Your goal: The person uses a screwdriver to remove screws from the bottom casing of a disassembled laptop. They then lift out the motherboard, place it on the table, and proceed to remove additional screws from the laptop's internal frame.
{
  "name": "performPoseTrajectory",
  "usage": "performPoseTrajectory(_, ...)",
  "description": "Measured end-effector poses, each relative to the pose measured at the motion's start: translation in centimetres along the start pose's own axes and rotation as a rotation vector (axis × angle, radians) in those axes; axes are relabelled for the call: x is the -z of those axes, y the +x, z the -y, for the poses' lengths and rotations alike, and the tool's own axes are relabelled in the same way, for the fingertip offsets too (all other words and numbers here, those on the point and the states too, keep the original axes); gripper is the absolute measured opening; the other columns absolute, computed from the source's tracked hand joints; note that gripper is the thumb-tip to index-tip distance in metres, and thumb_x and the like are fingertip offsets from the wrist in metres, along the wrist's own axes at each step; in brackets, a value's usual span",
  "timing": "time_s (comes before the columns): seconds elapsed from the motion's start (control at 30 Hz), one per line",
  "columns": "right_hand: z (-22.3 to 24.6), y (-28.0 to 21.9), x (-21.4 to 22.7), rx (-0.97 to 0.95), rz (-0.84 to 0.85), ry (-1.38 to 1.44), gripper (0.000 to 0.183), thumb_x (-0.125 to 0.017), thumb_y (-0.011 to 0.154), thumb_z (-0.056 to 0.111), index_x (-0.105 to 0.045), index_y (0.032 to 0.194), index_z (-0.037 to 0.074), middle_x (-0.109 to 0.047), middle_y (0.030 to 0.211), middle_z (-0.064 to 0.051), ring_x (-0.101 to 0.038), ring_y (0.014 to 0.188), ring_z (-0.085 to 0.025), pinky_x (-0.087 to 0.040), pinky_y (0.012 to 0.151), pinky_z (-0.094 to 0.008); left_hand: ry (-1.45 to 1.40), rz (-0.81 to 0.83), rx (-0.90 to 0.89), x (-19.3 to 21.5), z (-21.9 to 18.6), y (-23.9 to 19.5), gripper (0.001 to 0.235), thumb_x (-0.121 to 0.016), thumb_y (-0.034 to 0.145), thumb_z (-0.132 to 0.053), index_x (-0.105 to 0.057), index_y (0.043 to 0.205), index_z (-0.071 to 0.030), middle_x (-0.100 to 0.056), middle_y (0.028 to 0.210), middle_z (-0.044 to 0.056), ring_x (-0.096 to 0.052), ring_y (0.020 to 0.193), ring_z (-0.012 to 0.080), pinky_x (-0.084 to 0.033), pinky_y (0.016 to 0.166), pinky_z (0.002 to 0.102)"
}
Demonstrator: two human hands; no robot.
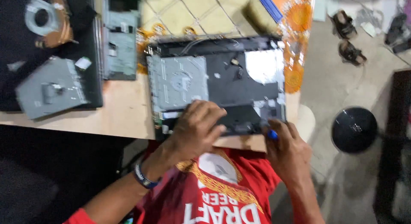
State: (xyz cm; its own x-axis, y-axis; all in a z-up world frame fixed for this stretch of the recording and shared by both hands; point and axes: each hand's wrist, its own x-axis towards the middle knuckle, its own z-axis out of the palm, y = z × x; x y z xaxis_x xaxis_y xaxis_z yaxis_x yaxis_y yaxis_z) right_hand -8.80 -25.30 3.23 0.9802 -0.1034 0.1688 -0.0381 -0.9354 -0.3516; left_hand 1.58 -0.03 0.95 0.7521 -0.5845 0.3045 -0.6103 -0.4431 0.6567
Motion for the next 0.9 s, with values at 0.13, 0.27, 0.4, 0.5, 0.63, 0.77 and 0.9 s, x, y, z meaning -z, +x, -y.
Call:
performPoseTrajectory(0.13,0.4,0.1,1.9,-0.135,0.236,-0.085,0.035,-0.065,0.095,0.026,-0.067,0.129,0.019,-0.071,0.119,-0.004,-0.071,0.078,-0.033,-0.053,0.056,-0.048,-0.015,0.083,-0.076,2.0,-0.3,-0.6,0.038,-0.075,0.089,-0.031,-0.068,0.113,-0.003,-0.062,0.111,0.016,-0.054,0.108,0.0342,-0.046,0.093,0.046)
performPoseTrajectory(0.27,0.8,0.6,5.4,-0.032,0.017,-0.016,0.031,-0.066,0.104,0.005,-0.066,0.135,-0.002,-0.073,0.124,-0.012,-0.069,0.094,-0.024,-0.056,0.070,-0.037,0.086,-0.022,0.004,2.6,2.2,0.2,0.020,-0.069,0.095,-0.024,-0.070,0.103,-0.006,-0.070,0.100,0.013,-0.061,0.099,0.0295,-0.051,0.090,0.044)
performPoseTrajectory(0.4,-1.3,1.7,6.2,-1.096,0.296,0.883,0.030,-0.026,0.109,0.020,-0.039,0.131,0.004,-0.010,0.039,-0.028,-0.010,0.027,-0.042,-0.012,0.030,-0.055,0.255,-0.265,0.076,7.6,7.4,2.2,0.008,-0.063,0.093,0.004,-0.070,0.097,0.004,-0.069,0.090,0.017,-0.063,0.083,0.0270,-0.055,0.078,0.037)
performPoseTrajectory(0.5,-1.1,-1.5,5.7,-0.222,-0.150,0.248,0.029,-0.049,0.113,-0.014,-0.064,0.138,-0.016,-0.060,0.132,-0.029,-0.050,0.087,-0.029,-0.036,0.080,-0.037,0.320,-0.049,0.492,12.8,10.7,4.3,0.018,-0.053,0.100,0.005,-0.069,0.109,0.004,-0.070,0.101,0.023,-0.066,0.097,0.0378,-0.067,0.071,0.034)
performPoseTrajectory(0.63,0.0,-1.1,7.1,-0.083,-0.097,0.098,0.013,-0.066,0.116,-0.008,-0.070,0.127,-0.010,-0.064,0.129,-0.028,-0.061,0.115,-0.036,-0.047,0.106,-0.043,0.755,-0.234,0.408,16.2,18.4,7.7,0.012,-0.064,0.090,-0.002,-0.069,0.087,-0.013,-0.061,0.091,0.007,-0.051,0.090,0.0284,-0.039,0.095,0.050)
performPoseTrajectory(0.77,0.5,-0.8,8.0,0.004,-0.001,-0.014,0.016,-0.073,0.105,0.002,-0.074,0.121,-0.004,-0.072,0.122,-0.023,-0.069,0.105,-0.030,-0.056,0.092,-0.039,0.888,-0.145,0.249,17.6,23.9,11.7,0.011,-0.077,0.087,-0.007,-0.082,0.088,-0.017,-0.075,0.098,0.008,-0.046,0.097,0.0328,-0.032,0.085,0.050)
performPoseTrajectory(0.9,-3.3,-2.9,6.8,-0.018,-0.018,-0.062,0.017,-0.074,0.109,0.005,-0.073,0.125,-0.002,-0.071,0.115,-0.020,-0.066,0.100,-0.027,-0.054,0.092,-0.037,0.857,0.030,0.258,15.4,26.1,13.4,0.028,-0.075,0.075,0.009,-0.078,0.081,-0.019,-0.070,0.096,0.007,-0.052,0.108,0.0367,-0.029,0.099,0.057)
